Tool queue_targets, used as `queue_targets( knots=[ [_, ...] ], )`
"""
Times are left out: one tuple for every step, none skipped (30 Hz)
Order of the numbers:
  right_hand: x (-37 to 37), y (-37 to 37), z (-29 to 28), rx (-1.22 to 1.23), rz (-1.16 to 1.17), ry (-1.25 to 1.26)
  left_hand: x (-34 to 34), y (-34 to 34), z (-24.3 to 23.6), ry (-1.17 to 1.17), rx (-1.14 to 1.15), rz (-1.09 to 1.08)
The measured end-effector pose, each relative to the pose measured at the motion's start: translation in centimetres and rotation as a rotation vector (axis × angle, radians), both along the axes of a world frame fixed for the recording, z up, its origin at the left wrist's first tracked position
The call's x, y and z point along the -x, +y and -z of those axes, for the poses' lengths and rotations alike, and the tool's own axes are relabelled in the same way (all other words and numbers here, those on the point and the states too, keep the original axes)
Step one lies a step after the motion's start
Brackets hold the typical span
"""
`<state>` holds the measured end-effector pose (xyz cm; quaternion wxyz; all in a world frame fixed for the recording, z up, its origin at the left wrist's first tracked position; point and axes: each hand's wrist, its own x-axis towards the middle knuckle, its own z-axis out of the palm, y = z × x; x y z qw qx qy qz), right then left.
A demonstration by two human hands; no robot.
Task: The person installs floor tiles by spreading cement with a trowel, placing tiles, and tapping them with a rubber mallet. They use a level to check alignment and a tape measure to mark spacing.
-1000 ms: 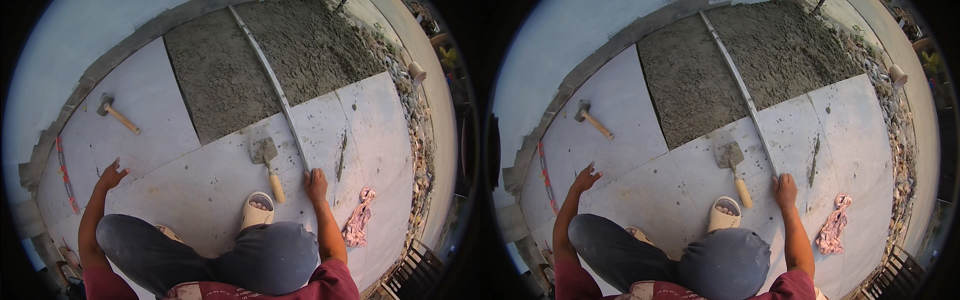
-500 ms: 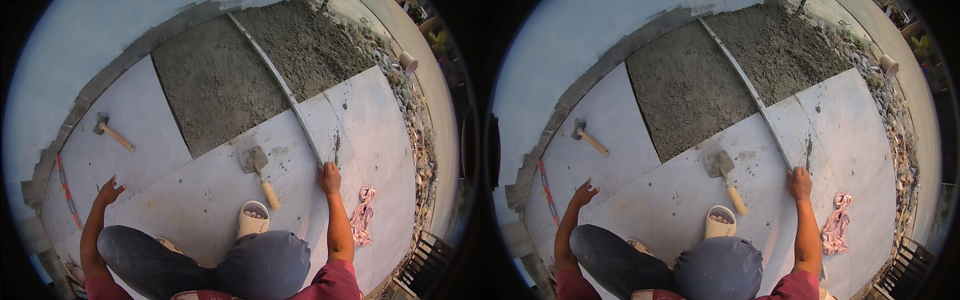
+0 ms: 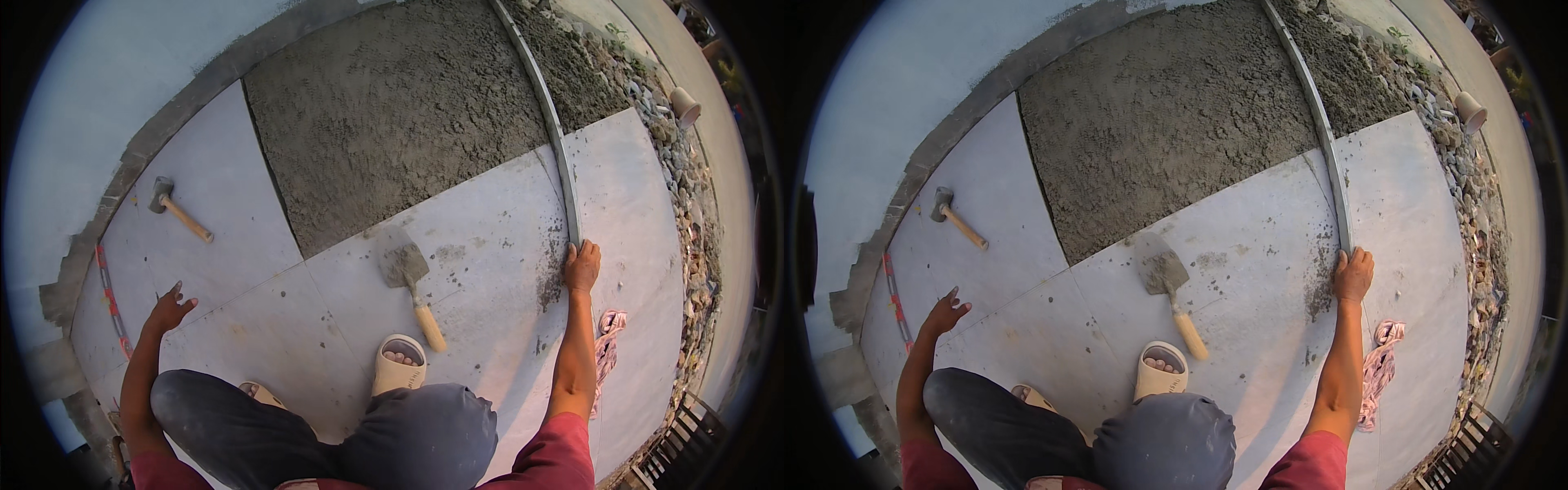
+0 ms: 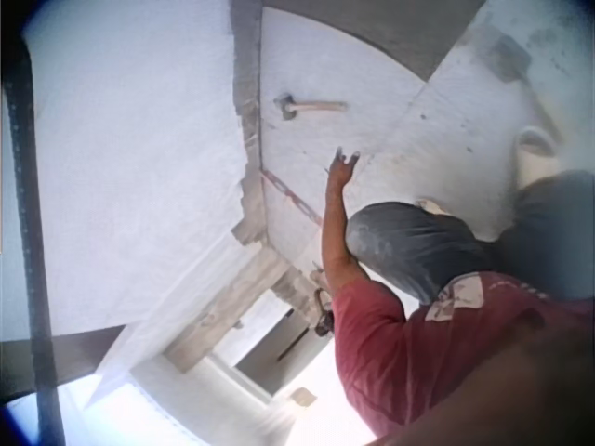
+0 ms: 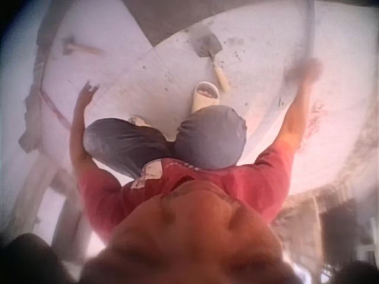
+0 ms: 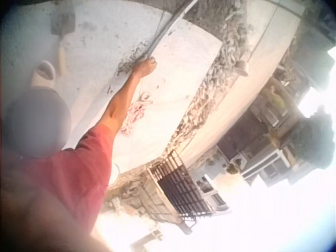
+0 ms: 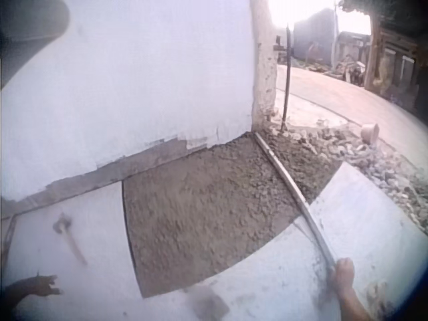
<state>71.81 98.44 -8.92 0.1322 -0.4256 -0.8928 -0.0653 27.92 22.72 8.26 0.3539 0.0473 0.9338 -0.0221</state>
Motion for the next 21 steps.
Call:
queue_targets(
  knots=[
    [1.2,-0.9,-0.8,-0.085,-0.008,0.004,-0.5,0.2,-0.9,-0.004,0.016,-0.021],
    [2.3,-2.5,-1.8,-0.18,-0.035,0.032,-0.7,0.8,-1.2,-0.011,0.026,-0.037],
    [3.8,-5.2,-3.3,-0.039,-0.144,0.103,-0.8,0.8,-1.7,-0.011,0.043,-0.033],
    [5.2,-8.4,-4.5,0.107,-0.252,0.173,-0.9,0.5,-2.3,-0.013,0.062,-0.03],
    [6.1,-11.5,-5.1,0.288,-0.399,0.15,-0.8,0.4,-2.7,-0.017,0.075,-0.024],
    [7.1,-15.1,-5.9,0.679,-0.472,0.12,-0.8,0.6,-3.2,-0.028,0.059,-0.046],
    [7.4,-18.4,-5.7,0.862,-0.592,0.048,-1.0,1.2,-4.0,-0.036,0.046,-0.069],
    [7.6,-21.7,-5.4,0.92,-0.664,-0.018,-1.3,1.6,-4.9,-0.042,0.033,-0.098],
    [7.5,-24.3,-5.0,0.957,-0.683,-0.105,-1.4,2.4,-6.2,-0.046,0.052,-0.088],
    [7.4,-26.1,-4.6,1.014,-0.656,-0.143,-1.9,3.4,-7.9,-0.045,0.07,-0.085],
    [6.8,-27.0,-4.0,1.025,-0.636,-0.113,-2.7,4.2,-10.1,-0.041,0.092,-0.086],
    [6.5,-27.6,-3.3,1.039,-0.623,-0.082,-3.8,5.0,-12.5,-0.025,0.071,-0.117],
    [6.7,-27.5,-2.5,1.049,-0.605,-0.055,-5.0,5.8,-14.6,-0.011,0.043,-0.145],
    [7.3,-26.5,-1.6,1.199,-0.579,-0.019,-6.0,6.4,-16.5,-0.004,0.007,-0.166],
    [7.2,-24.6,-0.2,1.347,-0.533,0.008,-7.2,6.4,-18.0,0.021,-0.112,-0.264],
    [7.2,-22.2,1.1,1.492,-0.477,0.035,-8.9,6.2,-19.8,0.047,-0.23,-0.359],
    [7.1,-20.2,2.5,1.646,-0.418,0.059,-11.1,6.1,-21.9,0.079,-0.337,-0.458],
    [6.7,-18.4,2.9,1.785,-0.335,0.081,-12.8,6.5,-23.6,0.189,-0.435,-0.54],
    [8.6,-17.8,0.2,1.712,-0.416,0.0,-15.1,6.7,-25.1,0.301,-0.519,-0.638],
    [10.7,-17.5,-3.0,1.646,-0.498,-0.072,-16.6,7.4,-26.5,0.428,-0.593,-0.729],
    [16.3,-16.9,-9.7,1.333,-0.735,-0.223,-18.1,8.0,-26.6,0.471,-0.541,-0.612]
  ],
)
